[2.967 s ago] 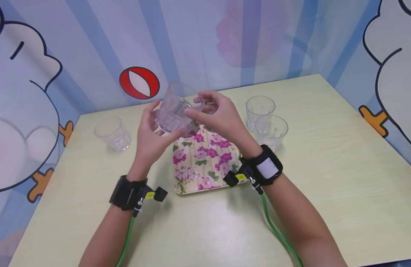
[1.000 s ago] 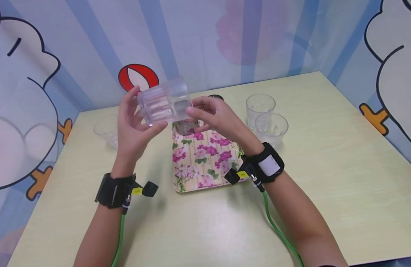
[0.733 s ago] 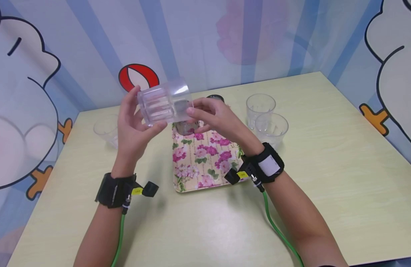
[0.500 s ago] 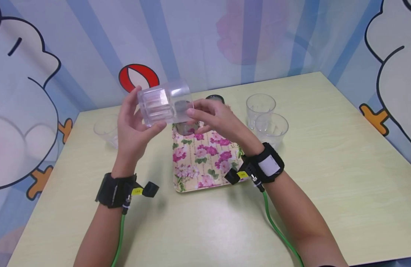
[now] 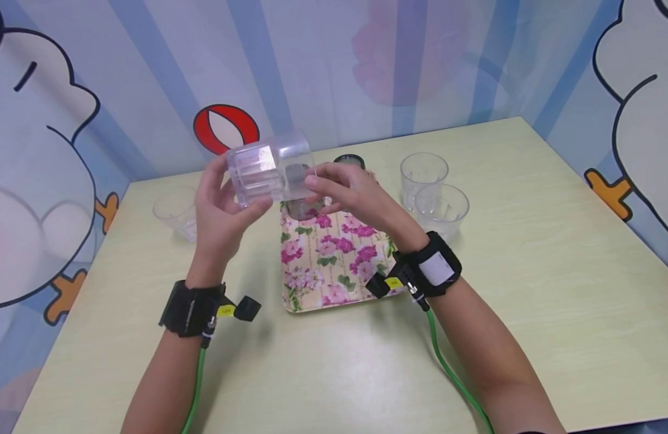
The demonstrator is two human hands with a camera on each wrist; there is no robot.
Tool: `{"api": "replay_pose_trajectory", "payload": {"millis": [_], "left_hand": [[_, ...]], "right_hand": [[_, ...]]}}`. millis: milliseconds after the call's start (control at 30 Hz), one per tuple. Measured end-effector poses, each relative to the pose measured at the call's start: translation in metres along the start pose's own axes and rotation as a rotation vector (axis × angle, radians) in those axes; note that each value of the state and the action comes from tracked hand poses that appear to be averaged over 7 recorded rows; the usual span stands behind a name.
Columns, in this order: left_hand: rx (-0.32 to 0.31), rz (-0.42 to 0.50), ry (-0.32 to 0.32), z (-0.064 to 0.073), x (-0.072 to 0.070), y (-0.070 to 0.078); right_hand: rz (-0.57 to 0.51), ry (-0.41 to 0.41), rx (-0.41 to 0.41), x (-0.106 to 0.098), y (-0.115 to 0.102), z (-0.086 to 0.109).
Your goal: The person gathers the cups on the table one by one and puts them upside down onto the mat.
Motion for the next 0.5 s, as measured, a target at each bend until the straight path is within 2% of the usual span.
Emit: {"api": "replay_pose_trajectory", "payload": {"millis": [133, 233, 333, 500], "left_hand": [[-0.013, 0.0, 0.01, 0.0, 0.0, -0.002], [-0.02, 0.009, 0.013, 0.0, -0.001, -0.004], [-0.028, 0.015, 0.017, -0.001, -0.002, -0.006], [-0.054, 0.01, 0.032, -0.001, -0.004, -0.009]], "right_hand": [[-0.001, 0.013, 0.016, -0.001, 0.001, 0.0], [0.004, 0.053, -0.006, -0.002, 0.001, 0.001], [0.047, 0.131, -0.074, -0.004, 0.0, 0.002], [0.161, 0.279, -0.24, -0.008, -0.01, 0.003]]}}
Point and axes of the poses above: each hand's wrist, its own z-axis away from the middle knuckle, its own x-axis out of the palm, y = z × x, the point moved 5 cm from there along -z, towards the middle knuckle, and after that the axes turned 9 degrees about z, right-handed, at the moved point
